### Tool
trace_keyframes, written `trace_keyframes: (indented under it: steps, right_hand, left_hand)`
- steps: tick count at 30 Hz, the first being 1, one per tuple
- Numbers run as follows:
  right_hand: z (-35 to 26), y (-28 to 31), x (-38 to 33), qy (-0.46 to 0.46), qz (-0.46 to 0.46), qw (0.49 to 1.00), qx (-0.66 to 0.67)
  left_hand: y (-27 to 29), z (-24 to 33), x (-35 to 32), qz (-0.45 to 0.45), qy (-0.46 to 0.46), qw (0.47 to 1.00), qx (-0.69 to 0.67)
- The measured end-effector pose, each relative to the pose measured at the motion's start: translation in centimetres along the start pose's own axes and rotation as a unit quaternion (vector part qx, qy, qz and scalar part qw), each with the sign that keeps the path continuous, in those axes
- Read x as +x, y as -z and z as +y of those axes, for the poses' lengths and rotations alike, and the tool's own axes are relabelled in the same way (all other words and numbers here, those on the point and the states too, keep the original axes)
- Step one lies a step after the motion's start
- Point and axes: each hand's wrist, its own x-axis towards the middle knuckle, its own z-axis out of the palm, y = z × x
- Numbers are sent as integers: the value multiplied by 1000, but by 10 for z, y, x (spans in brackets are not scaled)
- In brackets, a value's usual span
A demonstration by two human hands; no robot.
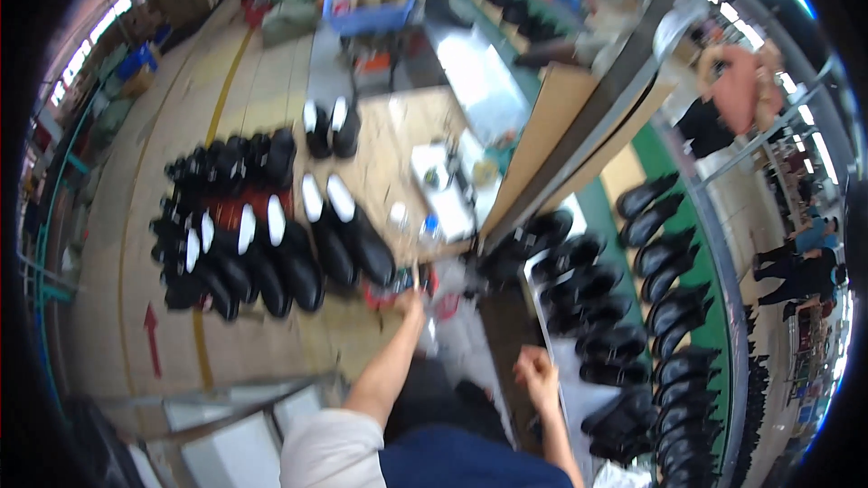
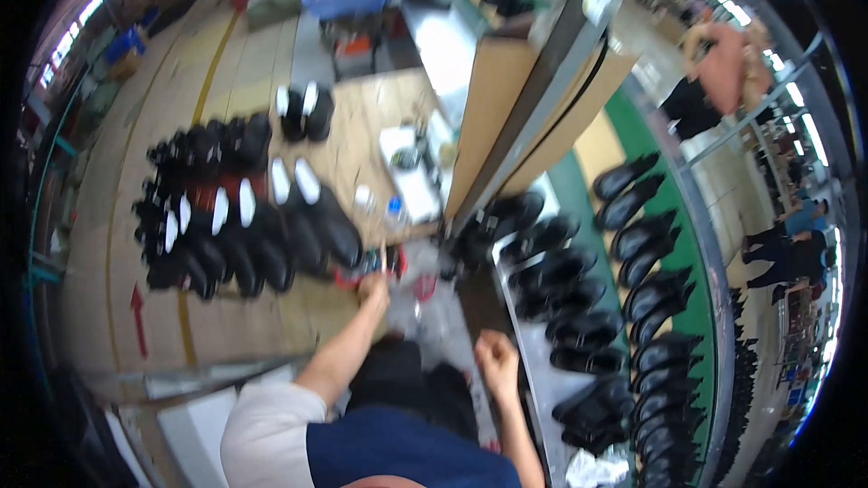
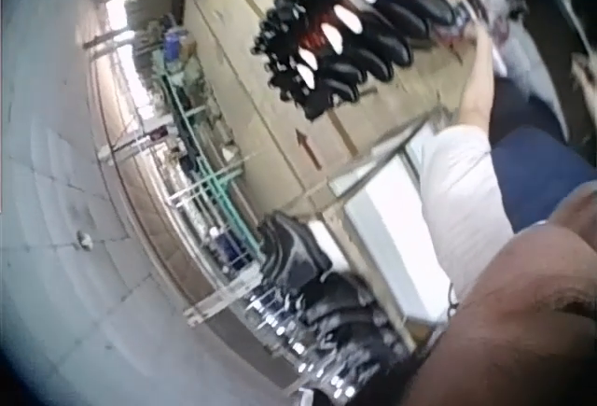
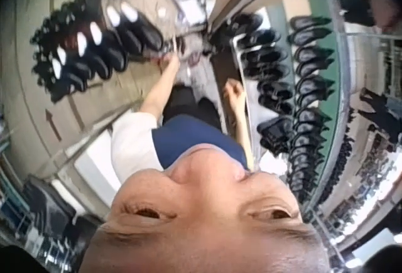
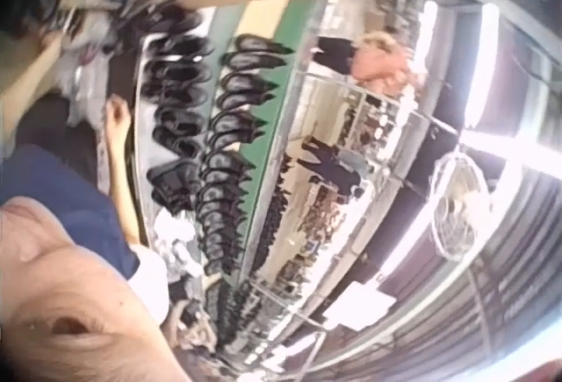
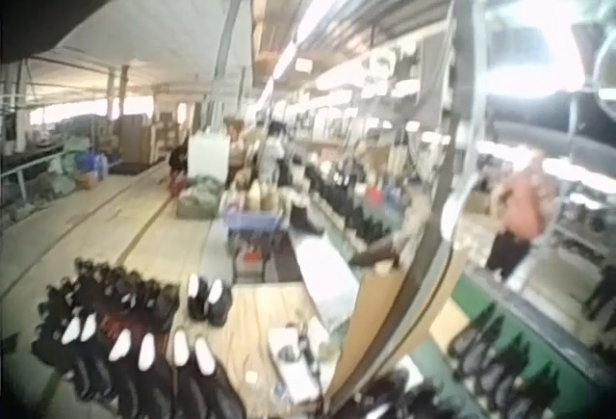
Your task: Inspecting, cleaning, and marking shoes on a production line.
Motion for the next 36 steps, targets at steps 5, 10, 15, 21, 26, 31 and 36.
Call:
trace_keyframes:
  steps: [5,10,15,21,26,31,36]
  right_hand:
    - [17,-20,-32,-75,26,996,49]
    - [5,-22,-44,-129,69,988,40]
    - [-1,-21,-40,-124,78,989,13]
    - [0,-11,-50,-106,49,993,-27]
    - [-19,19,-78,-99,58,991,-68]
    - [-6,79,-111,-44,195,980,13]
    - [-8,179,-116,33,254,966,-14]
  left_hand:
    - [-10,-31,72,129,-115,982,72]
    - [-11,-1,65,160,-117,975,103]
    - [-19,6,72,188,-108,971,97]
    - [-17,-9,87,138,-171,962,161]
    - [9,-12,80,40,-276,935,219]
    - [27,-26,26,8,-406,879,251]
    - [29,-31,-58,-139,-410,867,247]
